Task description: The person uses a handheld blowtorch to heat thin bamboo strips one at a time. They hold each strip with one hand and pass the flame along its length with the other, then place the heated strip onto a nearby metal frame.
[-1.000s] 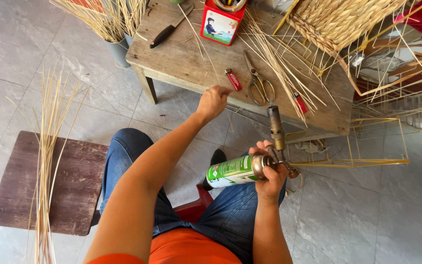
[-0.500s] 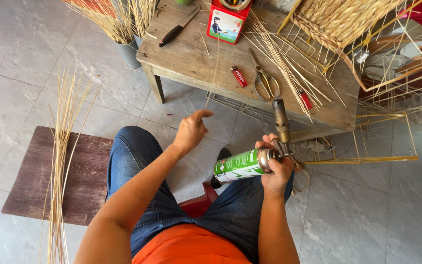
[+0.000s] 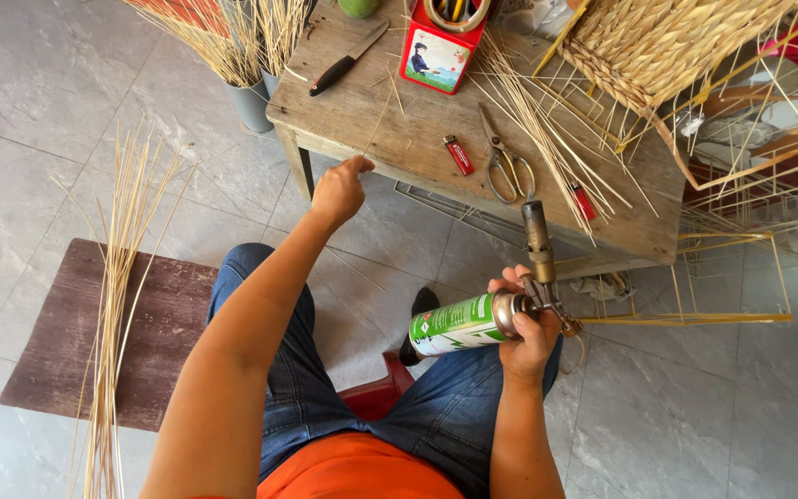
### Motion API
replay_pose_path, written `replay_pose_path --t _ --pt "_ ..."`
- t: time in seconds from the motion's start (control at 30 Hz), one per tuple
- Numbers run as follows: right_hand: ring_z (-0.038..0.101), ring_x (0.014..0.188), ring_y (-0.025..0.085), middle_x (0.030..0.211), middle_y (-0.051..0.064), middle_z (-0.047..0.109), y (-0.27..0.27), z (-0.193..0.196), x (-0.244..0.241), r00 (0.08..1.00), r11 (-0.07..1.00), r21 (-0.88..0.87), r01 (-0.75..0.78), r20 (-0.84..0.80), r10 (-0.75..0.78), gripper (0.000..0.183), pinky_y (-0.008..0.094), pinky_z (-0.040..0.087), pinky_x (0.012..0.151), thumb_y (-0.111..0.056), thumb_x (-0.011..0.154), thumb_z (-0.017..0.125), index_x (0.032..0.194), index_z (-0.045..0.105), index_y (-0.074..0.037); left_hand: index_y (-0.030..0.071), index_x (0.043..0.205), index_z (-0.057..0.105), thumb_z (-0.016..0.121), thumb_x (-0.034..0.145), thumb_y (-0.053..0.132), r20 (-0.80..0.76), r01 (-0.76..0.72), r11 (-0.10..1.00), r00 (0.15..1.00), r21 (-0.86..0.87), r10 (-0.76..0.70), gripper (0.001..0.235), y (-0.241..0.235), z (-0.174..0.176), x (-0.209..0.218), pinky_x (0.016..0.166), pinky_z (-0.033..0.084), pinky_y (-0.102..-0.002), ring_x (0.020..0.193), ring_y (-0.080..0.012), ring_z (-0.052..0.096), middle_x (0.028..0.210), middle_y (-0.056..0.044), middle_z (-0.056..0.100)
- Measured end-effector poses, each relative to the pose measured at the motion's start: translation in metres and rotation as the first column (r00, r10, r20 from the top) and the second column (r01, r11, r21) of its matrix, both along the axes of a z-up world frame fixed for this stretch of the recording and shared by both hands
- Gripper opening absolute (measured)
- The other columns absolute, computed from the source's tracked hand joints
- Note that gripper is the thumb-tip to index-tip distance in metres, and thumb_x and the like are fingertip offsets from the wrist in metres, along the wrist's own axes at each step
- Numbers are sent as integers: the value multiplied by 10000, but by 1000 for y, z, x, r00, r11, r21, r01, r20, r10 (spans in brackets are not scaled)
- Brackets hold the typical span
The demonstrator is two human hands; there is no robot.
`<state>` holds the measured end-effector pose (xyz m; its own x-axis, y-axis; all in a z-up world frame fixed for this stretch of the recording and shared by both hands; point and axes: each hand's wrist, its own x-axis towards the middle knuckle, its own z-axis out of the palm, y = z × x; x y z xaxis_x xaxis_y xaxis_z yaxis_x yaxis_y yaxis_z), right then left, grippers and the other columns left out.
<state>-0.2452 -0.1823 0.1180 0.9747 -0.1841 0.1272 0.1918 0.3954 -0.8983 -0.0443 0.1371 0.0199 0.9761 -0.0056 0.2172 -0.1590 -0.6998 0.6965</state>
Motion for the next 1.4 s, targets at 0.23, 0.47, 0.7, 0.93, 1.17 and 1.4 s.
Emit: replay_pose_path --t 0.23,0.47,0.7,0.93,1.17,1.4 --pt "689 1126 332 1279 240 664 -1 -4 5 1000 1000 -5 -8 -15 8 674 439 562 1011 -148 755 576 1393 563 66 158 1192 653 593 863 9 -159 -13 976 986 217 49 367 -26 7 31 885 547 -474 1070 -392 655 1272 -156 573" --pt "691 1116 339 1269 253 668 -2 -7 5 1000 1000 -8 -8 -18 8 683 446 555 1006 -150 752 581 1393 554 85 166 1262 635 615 892 40 -78 -22 982 996 189 37 391 -25 2 11 935 528 -475 1123 -371 631 1319 -126 558" --pt "692 1111 339 1261 253 666 4 1 6 999 999 28 -37 4 37 694 448 548 1014 -160 756 601 1400 535 89 141 1259 637 701 853 80 76 -28 997 997 73 23 415 -12 28 -35 874 539 -484 1092 -412 634 1354 -177 554" --pt "694 1096 327 1284 220 664 17 21 6 997 998 27 -48 61 46 695 453 564 997 -190 771 660 1398 546 87 112 1189 708 663 933 16 166 -123 963 972 -240 166 278 31 63 -149 819 588 -386 1006 -307 707 1292 -133 662" --pt "694 1066 306 1284 189 653 27 22 3 988 994 -14 -110 104 111 664 454 575 993 -193 803 682 1400 550 67 95 1163 727 675 1024 31 145 -537 785 790 -309 596 161 125 43 -284 738 578 -303 881 -159 710 1102 -91 704" --pt "697 1062 302 1263 174 657 27 11 -2 989 992 -53 -114 89 118 672 440 591 997 -199 776 637 1396 562 51 48 1214 692 673 944 -8 169 -808 582 563 -91 809 277 237 -16 -385 755 554 -329 887 -205 672 1140 -131 678"
